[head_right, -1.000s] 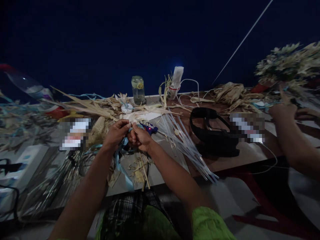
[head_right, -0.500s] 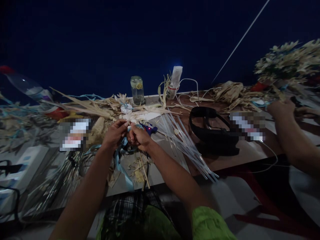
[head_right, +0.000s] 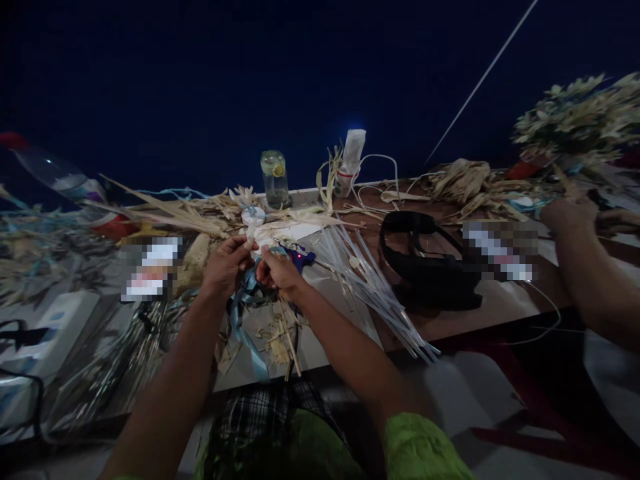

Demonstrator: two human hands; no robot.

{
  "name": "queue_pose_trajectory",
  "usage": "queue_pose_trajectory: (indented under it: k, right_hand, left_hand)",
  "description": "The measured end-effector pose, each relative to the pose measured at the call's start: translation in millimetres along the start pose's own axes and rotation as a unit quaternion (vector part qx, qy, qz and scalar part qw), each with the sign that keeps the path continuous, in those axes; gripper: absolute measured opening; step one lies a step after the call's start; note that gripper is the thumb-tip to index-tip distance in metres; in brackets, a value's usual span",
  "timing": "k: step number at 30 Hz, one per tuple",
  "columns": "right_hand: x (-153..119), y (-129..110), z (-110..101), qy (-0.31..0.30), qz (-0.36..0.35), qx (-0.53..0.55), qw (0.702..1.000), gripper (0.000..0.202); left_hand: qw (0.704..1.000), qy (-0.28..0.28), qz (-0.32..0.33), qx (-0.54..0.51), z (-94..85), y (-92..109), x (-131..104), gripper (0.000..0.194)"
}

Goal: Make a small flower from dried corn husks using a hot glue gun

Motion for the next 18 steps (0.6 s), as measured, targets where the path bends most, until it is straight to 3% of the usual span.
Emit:
queue_pose_trajectory:
  k: [5,9,13,18]
  right_hand:
    - [-2.6,-8.5,-7.9,0.108,-0.092,-0.103,0.984,0.056]
    - [-7.8,-12.3,-6.1,0.178,-0.235,-0.256,0.921,0.018]
    - [-12.0,-12.5,2.7,0.132,-0.315,-0.341,0.876,0.024]
    - [-15.8,-14.4,6.4,0.091,-0.3,-0.352,0.882,0.021]
  left_hand:
    - [0.999,0.038,0.006,0.036,-6.7,1.4,4.0,0.024]
    - [0.995,0.083,0.023,0.05,-13.4,5.3,7.4,0.026]
    - [0.994,0.105,0.036,0.022,-16.2,10.9,7.6,0.024]
    - [0.994,0.092,0.051,0.002,-17.2,13.2,7.2,0.021]
Point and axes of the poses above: each hand's wrist, its own x-axis towards the middle knuckle, its own z-axis out of the palm, y = z × x, the point moved 2 cm from there along x, towards the middle knuckle, and after that the axes turned 9 degrees about -x, right-handed, at the moved point
